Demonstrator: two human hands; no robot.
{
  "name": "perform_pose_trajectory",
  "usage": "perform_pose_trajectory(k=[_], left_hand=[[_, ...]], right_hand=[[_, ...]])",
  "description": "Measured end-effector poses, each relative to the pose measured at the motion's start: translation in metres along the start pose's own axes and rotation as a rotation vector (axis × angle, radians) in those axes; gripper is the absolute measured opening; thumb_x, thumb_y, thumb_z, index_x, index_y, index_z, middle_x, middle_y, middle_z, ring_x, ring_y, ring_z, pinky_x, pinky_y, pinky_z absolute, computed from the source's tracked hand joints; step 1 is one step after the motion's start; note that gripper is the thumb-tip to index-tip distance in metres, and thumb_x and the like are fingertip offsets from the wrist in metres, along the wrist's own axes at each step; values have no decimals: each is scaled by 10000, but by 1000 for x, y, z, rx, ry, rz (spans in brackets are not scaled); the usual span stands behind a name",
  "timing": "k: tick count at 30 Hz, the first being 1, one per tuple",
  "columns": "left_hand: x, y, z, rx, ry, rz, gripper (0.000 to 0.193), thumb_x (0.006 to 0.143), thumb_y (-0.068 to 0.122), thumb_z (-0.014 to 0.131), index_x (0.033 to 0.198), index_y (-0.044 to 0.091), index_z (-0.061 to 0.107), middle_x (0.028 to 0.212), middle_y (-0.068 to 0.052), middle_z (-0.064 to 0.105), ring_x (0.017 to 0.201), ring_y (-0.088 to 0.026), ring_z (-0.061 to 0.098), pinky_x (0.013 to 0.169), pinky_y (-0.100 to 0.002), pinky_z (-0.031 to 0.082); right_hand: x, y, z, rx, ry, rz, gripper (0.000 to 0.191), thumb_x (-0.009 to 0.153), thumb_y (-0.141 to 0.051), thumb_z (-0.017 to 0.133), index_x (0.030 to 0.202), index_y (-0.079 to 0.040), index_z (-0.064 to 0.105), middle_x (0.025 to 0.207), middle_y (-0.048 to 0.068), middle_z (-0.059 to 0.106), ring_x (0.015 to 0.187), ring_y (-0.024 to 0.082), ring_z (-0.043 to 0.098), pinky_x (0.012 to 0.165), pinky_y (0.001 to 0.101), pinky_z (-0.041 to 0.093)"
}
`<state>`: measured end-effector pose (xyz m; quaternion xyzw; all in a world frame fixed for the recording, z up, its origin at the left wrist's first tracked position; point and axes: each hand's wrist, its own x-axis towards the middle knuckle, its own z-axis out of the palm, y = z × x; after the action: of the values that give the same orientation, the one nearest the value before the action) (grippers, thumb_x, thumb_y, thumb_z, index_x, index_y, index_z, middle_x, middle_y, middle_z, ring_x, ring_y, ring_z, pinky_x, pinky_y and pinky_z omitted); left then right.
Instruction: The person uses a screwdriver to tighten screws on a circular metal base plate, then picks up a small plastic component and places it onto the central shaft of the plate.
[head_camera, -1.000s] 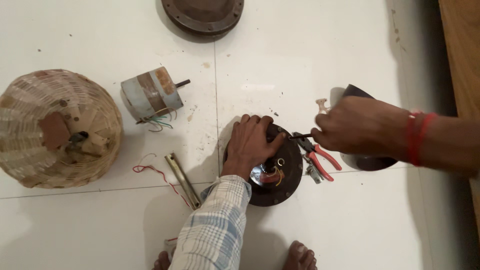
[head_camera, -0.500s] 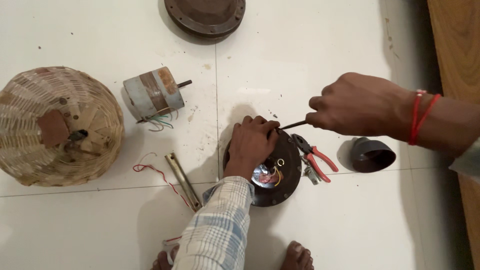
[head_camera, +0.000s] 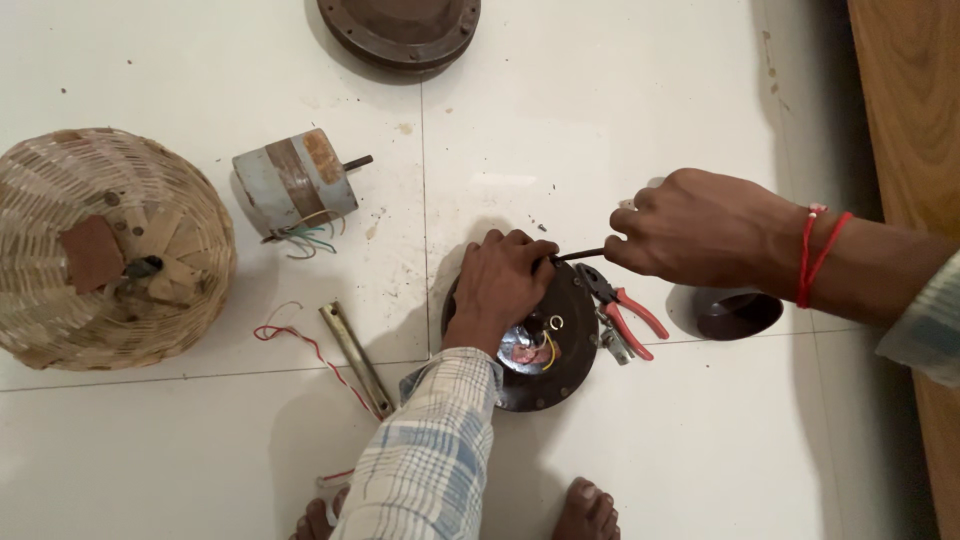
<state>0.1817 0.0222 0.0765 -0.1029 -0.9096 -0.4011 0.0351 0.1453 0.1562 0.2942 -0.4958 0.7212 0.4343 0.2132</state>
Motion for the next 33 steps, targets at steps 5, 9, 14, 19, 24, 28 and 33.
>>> perform_pose_trajectory(k=[5,9,14,19,24,28,33], left_hand=[[2,2,-2,-14,-30,-28,234,890,306,642,1041,239,808,995,-23,743,1001,-270,636,853,-486,482],[1,6,-3,-14,-34,-34,241,882,319,647,1037,236,811,981,-32,743,995,-274,642,850,-488,485],[-2,3,-5,-12,-20,-23,243,889,319,642,1041,234,812,977,-36,741,1004,-281,640,856,-490,483],[-3,0,-3,-8,15,-18,244,875,315,645,1039,234,807,986,-43,736,999,-290,639,849,-498,477],[-4,-4,-2,-18,-5,-25,236,883,316,650,1041,242,809,982,-39,743,1002,-287,643,857,-491,487],[-2,-5,-1,-18,8,-22,230,881,309,652,1032,240,810,971,-41,745,995,-287,646,843,-492,492],[-3,-6,0,-24,15,-21,230,891,314,648,1038,239,808,972,-38,746,1000,-278,649,850,-489,492]], right_hand=[[-7,-2,0,51,-37,17,273,874,-157,718,1130,-93,648,1049,68,692,942,240,725,743,358,637],[-11,-3,0,-1,-66,-4,325,884,-162,729,1179,-76,624,1103,90,679,994,264,728,737,366,640],[-10,-4,0,-33,-28,10,393,847,-167,749,1210,-91,619,1165,110,679,999,257,731,734,329,644],[-6,-7,0,-38,-48,19,290,915,-154,705,1185,-85,627,1118,82,689,929,223,728,715,332,644],[-2,-9,-1,-64,-51,-4,407,857,-172,735,1241,-114,614,1162,87,680,984,246,726,729,322,644],[-2,-7,-2,-78,-53,-17,384,900,-146,709,1269,-111,608,1151,84,687,993,245,723,727,319,643],[1,-7,-3,-55,-92,-7,436,904,-160,712,1320,-134,586,1174,88,676,987,235,723,731,307,643]])
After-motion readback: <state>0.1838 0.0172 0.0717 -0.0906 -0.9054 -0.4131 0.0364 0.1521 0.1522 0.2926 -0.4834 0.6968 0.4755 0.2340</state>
